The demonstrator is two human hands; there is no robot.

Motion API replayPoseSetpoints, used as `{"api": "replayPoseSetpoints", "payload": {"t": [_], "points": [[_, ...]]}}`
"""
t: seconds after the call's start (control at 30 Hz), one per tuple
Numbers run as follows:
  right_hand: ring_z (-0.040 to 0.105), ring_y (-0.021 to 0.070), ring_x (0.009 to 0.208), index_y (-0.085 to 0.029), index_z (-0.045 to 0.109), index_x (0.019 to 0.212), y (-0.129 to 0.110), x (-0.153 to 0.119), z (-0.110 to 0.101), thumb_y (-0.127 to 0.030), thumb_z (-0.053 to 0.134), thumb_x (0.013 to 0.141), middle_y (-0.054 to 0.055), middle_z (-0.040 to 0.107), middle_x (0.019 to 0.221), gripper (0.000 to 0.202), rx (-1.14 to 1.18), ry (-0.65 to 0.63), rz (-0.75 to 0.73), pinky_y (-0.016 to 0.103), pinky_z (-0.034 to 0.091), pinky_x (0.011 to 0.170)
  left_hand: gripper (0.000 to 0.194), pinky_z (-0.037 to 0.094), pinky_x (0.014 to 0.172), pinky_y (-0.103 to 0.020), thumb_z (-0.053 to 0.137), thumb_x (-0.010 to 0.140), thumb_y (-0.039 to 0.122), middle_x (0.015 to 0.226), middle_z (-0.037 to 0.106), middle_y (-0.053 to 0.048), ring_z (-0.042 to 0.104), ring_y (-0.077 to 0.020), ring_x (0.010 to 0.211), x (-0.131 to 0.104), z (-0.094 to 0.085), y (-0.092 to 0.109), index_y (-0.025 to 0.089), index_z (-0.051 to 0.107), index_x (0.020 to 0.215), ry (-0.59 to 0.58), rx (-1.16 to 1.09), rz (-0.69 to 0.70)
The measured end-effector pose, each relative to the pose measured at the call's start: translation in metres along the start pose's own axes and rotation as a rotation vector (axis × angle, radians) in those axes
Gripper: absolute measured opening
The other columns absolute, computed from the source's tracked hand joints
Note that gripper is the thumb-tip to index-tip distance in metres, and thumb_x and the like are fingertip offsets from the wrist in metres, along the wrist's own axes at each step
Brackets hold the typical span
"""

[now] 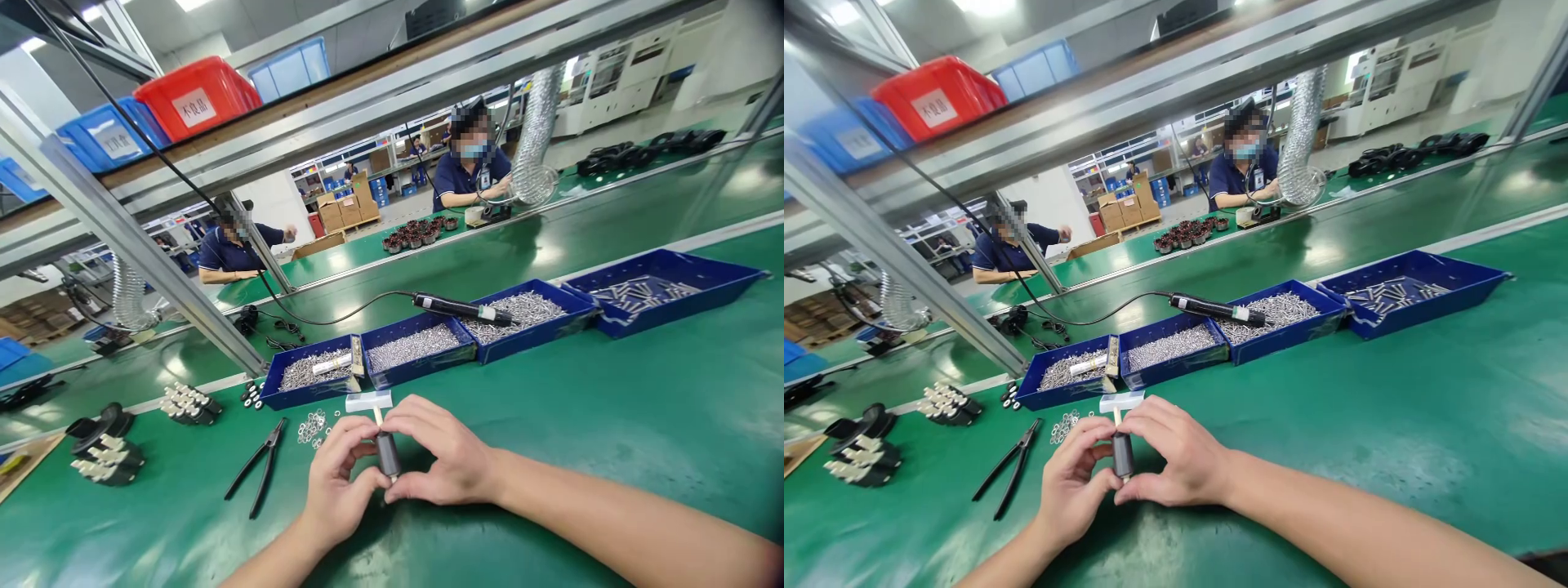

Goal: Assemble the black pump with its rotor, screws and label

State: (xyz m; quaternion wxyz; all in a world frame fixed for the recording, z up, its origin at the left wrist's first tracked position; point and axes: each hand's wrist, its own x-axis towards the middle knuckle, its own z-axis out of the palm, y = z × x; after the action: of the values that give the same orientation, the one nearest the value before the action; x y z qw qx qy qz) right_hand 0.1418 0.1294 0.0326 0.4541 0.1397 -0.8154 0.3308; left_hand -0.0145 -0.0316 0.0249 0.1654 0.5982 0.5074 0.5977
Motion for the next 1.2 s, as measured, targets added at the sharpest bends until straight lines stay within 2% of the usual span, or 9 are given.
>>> {"api": "replayPoseSetpoints", "payload": {"t": [0.33, 0.4, 0.5, 0.63, 0.7, 0.8, 0.93, 1.07, 1.2], "points": [[0.065, 0.0264, 0.101, -0.015, 0.057, 0.138, -0.005, -0.001, 0.001, -0.052, 0.088, 0.086, 0.014, 0.071, 0.116, 0.071, -0.037, -0.01, 0.035, 0.044, 0.057, 0.086, 0.049, 0.064, 0.091, -0.032, 0.08, 0.091, 0.012, 0.124, 0.059, -0.01, 0.063, -0.0225, 0.113, 0.002, -0.002, 0.0, 0.032, 0.071, 0.135, -0.009, -0.062, -0.006], [0.065, 0.0265, 0.104, -0.016, 0.055, 0.14, -0.002, -0.001, 0.001, -0.051, 0.087, 0.087, 0.014, 0.07, 0.119, 0.071, -0.064, 0.006, 0.012, 0.043, 0.058, 0.089, 0.059, 0.063, 0.091, -0.031, 0.088, 0.086, 0.018, 0.134, 0.057, -0.01, 0.065, -0.0219, 0.113, 0.002, -0.001, -0.001, 0.036, 0.069, 0.139, 0.003, -0.241, -0.103], [0.066, 0.0277, 0.108, -0.016, 0.053, 0.141, 0.003, -0.005, 0.002, -0.043, 0.086, 0.09, 0.016, 0.069, 0.122, 0.066, -0.2, -0.03, -0.028, 0.043, 0.06, 0.091, 0.093, 0.06, 0.085, -0.029, 0.096, 0.081, 0.029, 0.139, 0.06, -0.015, 0.069, -0.0184, 0.101, 0.001, 0.005, -0.007, 0.038, 0.047, 0.159, -0.016, -0.564, -0.321], [0.068, 0.032, 0.121, -0.021, 0.048, 0.15, 0.011, -0.016, 0.006, -0.046, 0.092, 0.081, 0.016, 0.065, 0.136, 0.086, -0.37, -0.106, 0.063, 0.044, 0.065, 0.097, 0.103, 0.057, 0.088, -0.03, 0.095, 0.079, 0.029, 0.112, 0.07, -0.013, 0.069, -0.0179, 0.095, 0.012, -0.002, -0.016, 0.021, 0.036, 0.163, 0.101, -0.505, -0.416], [0.068, 0.0325, 0.128, -0.024, 0.043, 0.156, 0.015, -0.021, 0.006, -0.052, 0.092, 0.078, 0.015, 0.062, 0.145, 0.096, -0.442, -0.116, 0.126, 0.041, 0.066, 0.099, 0.088, 0.058, 0.09, -0.032, 0.088, 0.085, 0.033, 0.112, 0.067, -0.011, 0.068, -0.0194, 0.099, 0.027, -0.027, -0.016, 0.02, 0.042, 0.158, 0.296, -0.237, -0.303], [0.07, 0.0296, 0.127, -0.027, 0.043, 0.158, 0.02, -0.024, 0.002, -0.059, 0.083, 0.086, 0.013, 0.061, 0.148, 0.089, -0.511, -0.101, 0.148, 0.033, 0.068, 0.093, 0.063, 0.057, 0.097, -0.034, 0.067, 0.096, 0.035, 0.114, 0.066, -0.009, 0.069, -0.0194, 0.102, 0.049, -0.098, -0.01, 0.019, 0.045, 0.153, 0.74, 0.405, -0.123], [0.071, 0.0267, 0.126, -0.03, 0.048, 0.156, 0.024, -0.024, -0.005, -0.057, 0.075, 0.093, 0.012, 0.06, 0.151, 0.074, -0.487, -0.083, 0.167, 0.024, 0.067, 0.087, 0.049, 0.048, 0.113, -0.041, 0.055, 0.102, 0.024, 0.14, 0.058, -0.016, 0.061, -0.0246, 0.127, 0.043, -0.212, -0.01, 0.018, 0.049, 0.15, 1.147, 0.679, -0.254], [0.072, 0.0238, 0.124, -0.033, 0.049, 0.157, 0.028, -0.028, -0.007, -0.052, 0.071, 0.099, 0.011, 0.053, 0.158, 0.065, -0.396, -0.142, 0.263, 0.022, 0.065, 0.093, 0.045, 0.047, 0.114, -0.053, 0.063, 0.097, 0.012, 0.131, 0.065, -0.016, 0.063, -0.0303, 0.126, 0.003, -0.28, -0.034, 0.012, 0.056, 0.141, 1.341, 0.827, -0.57], [0.076, 0.0203, 0.114, -0.036, 0.05, 0.157, 0.031, -0.033, -0.005, -0.048, 0.07, 0.101, 0.011, 0.05, 0.16, 0.061, -0.293, -0.161, 0.314, 0.021, 0.065, 0.091, 0.042, 0.054, 0.105, -0.049, 0.071, 0.096, 0.017, 0.113, 0.07, -0.011, 0.068, -0.0269, 0.11, -0.018, -0.299, -0.057, 0.011, 0.06, 0.137, 1.284, 0.93, -0.779]]}}
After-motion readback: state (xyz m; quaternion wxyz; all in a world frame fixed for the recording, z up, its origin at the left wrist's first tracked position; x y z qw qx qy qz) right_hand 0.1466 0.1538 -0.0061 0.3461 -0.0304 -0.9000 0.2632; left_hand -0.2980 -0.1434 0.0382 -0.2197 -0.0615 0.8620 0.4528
